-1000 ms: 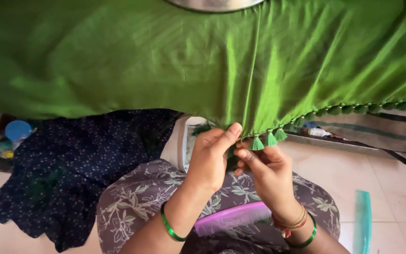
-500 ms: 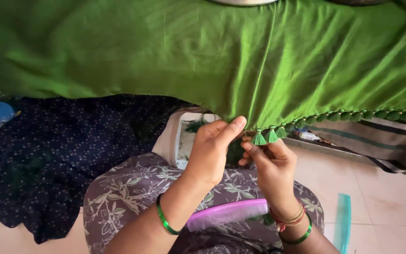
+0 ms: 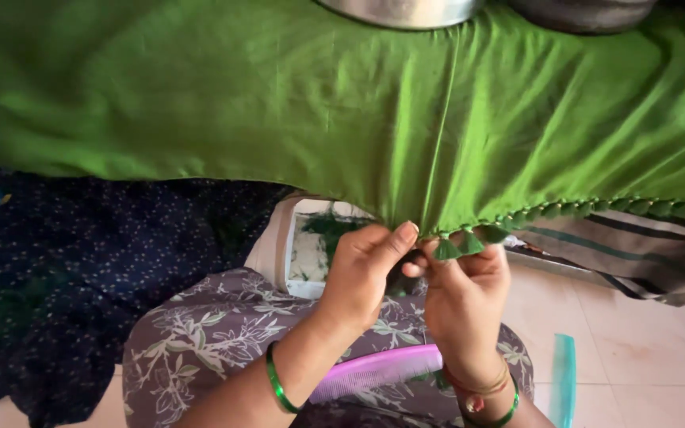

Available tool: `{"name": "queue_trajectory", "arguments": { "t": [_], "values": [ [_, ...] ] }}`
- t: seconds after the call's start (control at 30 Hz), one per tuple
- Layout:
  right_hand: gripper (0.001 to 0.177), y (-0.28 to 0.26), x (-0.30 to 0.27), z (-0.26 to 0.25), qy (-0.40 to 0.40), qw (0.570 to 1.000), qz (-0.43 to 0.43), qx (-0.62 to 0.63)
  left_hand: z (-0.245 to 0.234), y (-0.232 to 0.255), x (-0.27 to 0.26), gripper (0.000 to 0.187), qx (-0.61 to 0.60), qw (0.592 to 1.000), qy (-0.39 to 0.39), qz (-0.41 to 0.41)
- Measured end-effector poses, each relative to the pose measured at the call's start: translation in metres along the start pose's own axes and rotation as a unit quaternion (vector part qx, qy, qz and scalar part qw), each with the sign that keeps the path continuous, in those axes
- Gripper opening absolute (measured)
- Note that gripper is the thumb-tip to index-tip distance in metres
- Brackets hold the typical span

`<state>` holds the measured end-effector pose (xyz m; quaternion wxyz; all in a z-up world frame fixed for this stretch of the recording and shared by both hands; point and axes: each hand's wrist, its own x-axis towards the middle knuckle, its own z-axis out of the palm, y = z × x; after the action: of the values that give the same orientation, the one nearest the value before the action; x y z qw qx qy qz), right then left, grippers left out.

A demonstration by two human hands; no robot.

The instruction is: The person is sewing green decorative tassels onto the edge of a green fabric.

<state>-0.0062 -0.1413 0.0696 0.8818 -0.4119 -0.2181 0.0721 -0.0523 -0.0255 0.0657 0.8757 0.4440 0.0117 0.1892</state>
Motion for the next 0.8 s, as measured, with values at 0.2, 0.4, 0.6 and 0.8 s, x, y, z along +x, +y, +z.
{"name": "queue_trajectory", "arguments": {
  "t": [0.2, 0.4, 0.6, 0.8],
  "values": [
    [0.016, -0.023, -0.005, 0.018, 0.014, 0.995, -0.001, -0.098, 0.012, 0.007, 0.0, 0.027, -0.015, 0.999, 0.034, -0.023],
    [0.012, -0.079, 0.004, 0.039, 0.025, 0.844, -0.249, -0.473, -0.01, 0.002, 0.008, 0.034, 0.314, 0.935, 0.027, 0.161],
    [0.012, -0.096, 0.018, 0.05, -0.132, 0.779, -0.258, -0.556, -0.001, -0.011, 0.014, 0.029, 0.144, 0.988, -0.008, 0.06],
    [0.011, -0.07, 0.008, 0.046, -0.13, 0.801, -0.283, -0.512, 0.011, -0.008, 0.016, 0.027, 0.01, 0.995, 0.091, -0.046]
  ]
}}
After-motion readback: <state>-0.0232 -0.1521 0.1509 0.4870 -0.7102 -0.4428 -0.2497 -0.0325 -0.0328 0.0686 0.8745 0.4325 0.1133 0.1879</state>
